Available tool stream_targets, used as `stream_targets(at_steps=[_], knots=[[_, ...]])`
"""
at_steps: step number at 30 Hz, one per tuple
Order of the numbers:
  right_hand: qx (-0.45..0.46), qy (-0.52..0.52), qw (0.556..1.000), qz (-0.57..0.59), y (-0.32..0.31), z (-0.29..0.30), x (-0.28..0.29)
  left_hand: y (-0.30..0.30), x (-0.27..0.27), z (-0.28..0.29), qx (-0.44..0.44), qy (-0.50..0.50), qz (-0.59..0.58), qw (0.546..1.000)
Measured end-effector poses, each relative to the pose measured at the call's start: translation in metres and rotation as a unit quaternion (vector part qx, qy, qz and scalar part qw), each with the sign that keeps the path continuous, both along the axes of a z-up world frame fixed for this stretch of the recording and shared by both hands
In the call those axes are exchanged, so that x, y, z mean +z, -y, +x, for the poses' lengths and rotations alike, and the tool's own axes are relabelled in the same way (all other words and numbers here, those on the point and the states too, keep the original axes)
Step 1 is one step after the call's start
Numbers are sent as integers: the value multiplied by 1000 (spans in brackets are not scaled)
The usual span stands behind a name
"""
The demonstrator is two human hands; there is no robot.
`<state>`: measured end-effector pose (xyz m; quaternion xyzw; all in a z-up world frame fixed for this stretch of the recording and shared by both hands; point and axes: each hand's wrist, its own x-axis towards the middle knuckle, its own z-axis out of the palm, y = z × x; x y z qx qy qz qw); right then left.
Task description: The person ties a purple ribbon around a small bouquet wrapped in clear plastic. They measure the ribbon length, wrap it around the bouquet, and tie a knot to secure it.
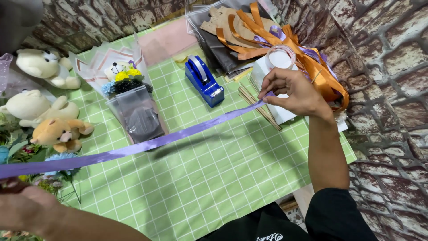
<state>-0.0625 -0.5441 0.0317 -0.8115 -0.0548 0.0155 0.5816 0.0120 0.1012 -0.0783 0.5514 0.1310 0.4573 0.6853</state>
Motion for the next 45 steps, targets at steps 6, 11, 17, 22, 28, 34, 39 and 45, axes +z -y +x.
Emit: stream_targets(at_steps=[6, 11, 17, 22, 28, 34, 39, 45], knots=[[-94, 2, 971, -220, 35, -29, 18, 191, 80, -1, -249, 122, 217, 936], [-217, 187, 927, -243, 80, -40, 35, 298, 74, -3, -381, 72, 191, 902], [-207, 83, 952, -208, 122, 6, 12, 389, 63, -22, -559, 5, 172, 811], [-245, -6, 933, -265, 128, 38, 4, 428, 27, -35, -622, -44, 215, 752], [-238, -109, 898, -355, 134, 68, -12, 463, -7, -49, -706, -92, 248, 657], [-113, 2, 918, -380, 148, 106, -42, 470, -52, -51, -719, -44, 258, 644], [22, 70, 911, -407, 156, 147, -62, 467, -58, -54, -719, 13, 255, 646], [54, -31, 877, -477, 149, 162, -65, 467, -64, -54, -709, 4, 262, 655]])
